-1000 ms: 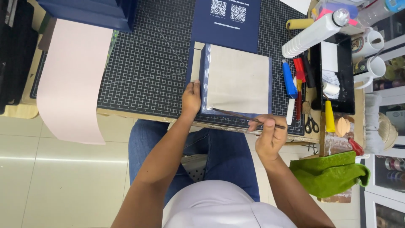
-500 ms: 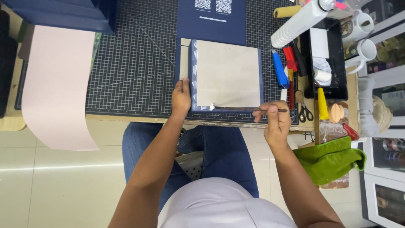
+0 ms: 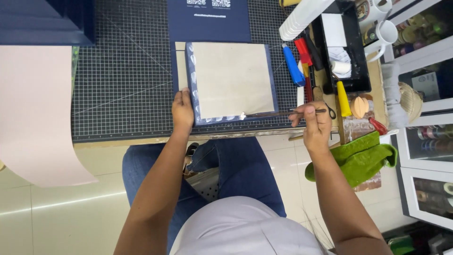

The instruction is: Applying glue to a box lid using a roller and brush, then wiping the edges with a cloth.

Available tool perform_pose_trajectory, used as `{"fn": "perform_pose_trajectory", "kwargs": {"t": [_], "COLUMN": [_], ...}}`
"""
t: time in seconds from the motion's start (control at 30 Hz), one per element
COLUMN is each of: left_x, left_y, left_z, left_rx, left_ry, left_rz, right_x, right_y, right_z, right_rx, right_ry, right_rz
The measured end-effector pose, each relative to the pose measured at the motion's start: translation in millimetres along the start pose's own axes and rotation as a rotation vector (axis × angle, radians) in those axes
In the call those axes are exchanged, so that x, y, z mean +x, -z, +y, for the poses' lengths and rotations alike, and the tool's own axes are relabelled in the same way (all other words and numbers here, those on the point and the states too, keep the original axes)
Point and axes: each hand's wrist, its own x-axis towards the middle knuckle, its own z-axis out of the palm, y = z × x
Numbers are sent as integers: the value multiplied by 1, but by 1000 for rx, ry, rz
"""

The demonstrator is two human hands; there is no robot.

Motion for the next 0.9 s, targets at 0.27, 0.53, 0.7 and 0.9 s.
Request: {"fn": "perform_pose_trajectory", "kwargs": {"t": [0.27,0.53,0.7,0.9], "left_x": [11,14,27,26], "left_y": [-8,-8,-12,-13], "left_z": [-17,-22,-40,-40], "left_rx": [11,6,-2,-14], "left_ry": [-7,-10,-26,-44], "left_rz": [8,7,15,18], "right_x": [5,2,1,-2], "right_y": [35,65,74,87], "right_z": [4,16,17,24], "right_rx": [-41,-69,-107,-127], "right_ry": [-12,-33,-24,-5], "right_rz": [41,78,112,141]}}
